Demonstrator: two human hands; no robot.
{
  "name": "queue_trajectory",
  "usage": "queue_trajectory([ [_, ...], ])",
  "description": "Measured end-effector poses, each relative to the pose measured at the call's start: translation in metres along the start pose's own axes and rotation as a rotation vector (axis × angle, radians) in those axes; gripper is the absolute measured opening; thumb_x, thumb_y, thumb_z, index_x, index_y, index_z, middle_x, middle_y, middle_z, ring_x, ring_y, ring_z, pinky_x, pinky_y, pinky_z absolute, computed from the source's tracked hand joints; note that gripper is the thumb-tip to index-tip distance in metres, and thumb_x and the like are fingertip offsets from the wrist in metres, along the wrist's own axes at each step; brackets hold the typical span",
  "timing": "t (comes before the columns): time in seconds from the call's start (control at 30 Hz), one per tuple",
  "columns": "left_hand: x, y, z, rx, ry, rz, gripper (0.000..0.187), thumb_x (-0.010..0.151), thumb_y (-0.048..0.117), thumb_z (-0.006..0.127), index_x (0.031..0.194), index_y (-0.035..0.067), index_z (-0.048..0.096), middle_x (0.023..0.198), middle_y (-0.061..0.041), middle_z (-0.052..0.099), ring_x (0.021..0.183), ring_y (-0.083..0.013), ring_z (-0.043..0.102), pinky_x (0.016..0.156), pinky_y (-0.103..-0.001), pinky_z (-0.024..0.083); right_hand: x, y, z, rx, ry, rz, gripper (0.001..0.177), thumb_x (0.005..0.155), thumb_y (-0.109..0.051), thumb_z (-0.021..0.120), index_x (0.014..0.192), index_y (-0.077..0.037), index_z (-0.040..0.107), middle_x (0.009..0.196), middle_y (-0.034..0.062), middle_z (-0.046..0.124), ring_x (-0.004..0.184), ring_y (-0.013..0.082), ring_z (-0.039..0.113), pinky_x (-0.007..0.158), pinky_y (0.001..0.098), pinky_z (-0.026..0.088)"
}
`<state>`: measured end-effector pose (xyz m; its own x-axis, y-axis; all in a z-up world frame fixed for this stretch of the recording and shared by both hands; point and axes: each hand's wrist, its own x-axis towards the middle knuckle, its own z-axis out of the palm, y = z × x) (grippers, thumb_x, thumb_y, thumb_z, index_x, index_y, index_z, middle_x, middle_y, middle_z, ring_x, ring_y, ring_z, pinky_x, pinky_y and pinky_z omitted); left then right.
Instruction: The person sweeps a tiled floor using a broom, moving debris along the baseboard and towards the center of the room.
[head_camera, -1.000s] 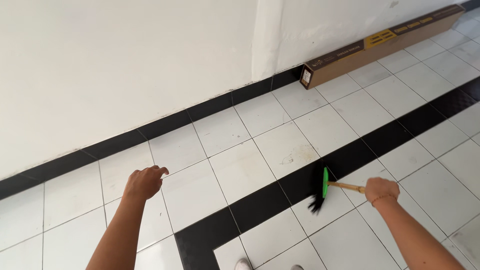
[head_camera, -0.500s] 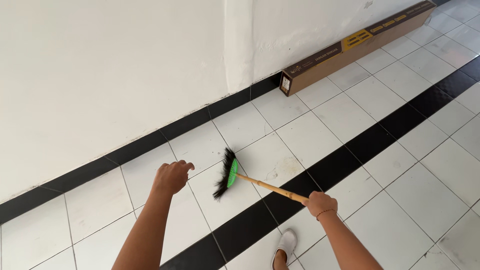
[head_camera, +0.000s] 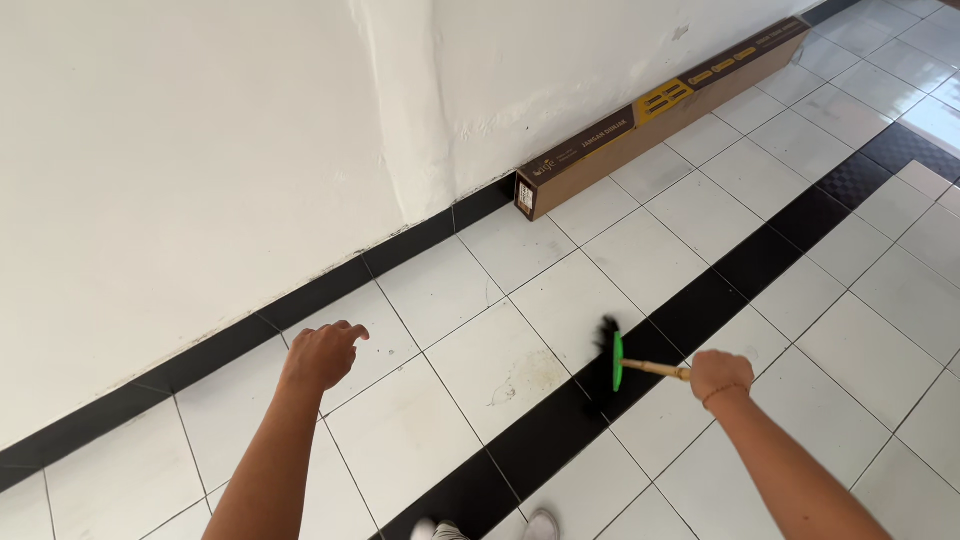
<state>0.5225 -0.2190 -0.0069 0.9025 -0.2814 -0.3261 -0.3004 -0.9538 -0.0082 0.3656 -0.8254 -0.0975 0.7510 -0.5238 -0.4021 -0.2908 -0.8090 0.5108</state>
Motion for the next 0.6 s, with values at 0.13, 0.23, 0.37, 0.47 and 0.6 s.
queue_trajectory([
  [0.13, 0.047, -0.013, -0.014, 0.031, -0.015, 0.021, 0.031, 0.1, 0.019, 0.052, 0.126, 0.032, 0.064, 0.124, 0.009, 0.069, 0.104, -0.0149, 0.07, 0.097, -0.038, 0.053, 0.022, 0.013, -0.084, 0.156, -0.079, -0.025, 0.033, 0.098, -0.034, 0.06, 0.076, -0.015, 0.075, 0.058, -0.0033, 0.069, 0.051, 0.0107, 0.068, 0.051, 0.0252, 0.05],
  [0.23, 0.092, -0.027, -0.028, 0.038, -0.044, 0.02, 0.033, 0.1, 0.015, 0.051, 0.125, 0.032, 0.064, 0.126, 0.01, 0.067, 0.103, -0.0142, 0.07, 0.093, -0.037, 0.054, 0.027, -0.016, -0.133, 0.307, -0.095, -0.058, 0.039, 0.097, -0.042, 0.061, 0.076, -0.013, 0.075, 0.059, -0.0018, 0.067, 0.053, 0.0138, 0.069, 0.055, 0.0269, 0.053],
  [0.37, 0.161, -0.045, -0.055, 0.053, -0.013, 0.059, 0.034, 0.1, 0.015, 0.05, 0.124, 0.032, 0.065, 0.122, 0.008, 0.069, 0.102, -0.015, 0.07, 0.096, -0.037, 0.052, 0.05, -0.122, -0.158, 0.366, -0.124, -0.098, 0.038, 0.096, -0.052, 0.06, 0.09, -0.02, 0.078, 0.074, -0.0006, 0.071, 0.068, 0.0161, 0.069, 0.068, 0.0348, 0.052],
  [0.47, 0.213, -0.066, -0.085, 0.067, 0.012, 0.091, 0.032, 0.101, 0.016, 0.05, 0.122, 0.032, 0.067, 0.123, 0.008, 0.069, 0.103, -0.0155, 0.07, 0.095, -0.038, 0.053, 0.063, -0.226, -0.164, 0.388, -0.126, -0.107, 0.04, 0.094, -0.055, 0.061, 0.098, -0.018, 0.075, 0.083, -0.0017, 0.074, 0.075, 0.0148, 0.069, 0.067, 0.0333, 0.054],
  [0.6, 0.257, -0.103, -0.107, 0.107, 0.034, 0.108, 0.03, 0.1, 0.018, 0.051, 0.122, 0.031, 0.067, 0.122, 0.009, 0.07, 0.103, -0.0154, 0.069, 0.097, -0.038, 0.052, 0.089, -0.267, -0.161, 0.355, -0.167, -0.036, 0.026, 0.096, -0.043, 0.061, 0.095, -0.021, 0.075, 0.083, -0.0028, 0.074, 0.077, 0.0156, 0.072, 0.064, 0.0319, 0.054],
])
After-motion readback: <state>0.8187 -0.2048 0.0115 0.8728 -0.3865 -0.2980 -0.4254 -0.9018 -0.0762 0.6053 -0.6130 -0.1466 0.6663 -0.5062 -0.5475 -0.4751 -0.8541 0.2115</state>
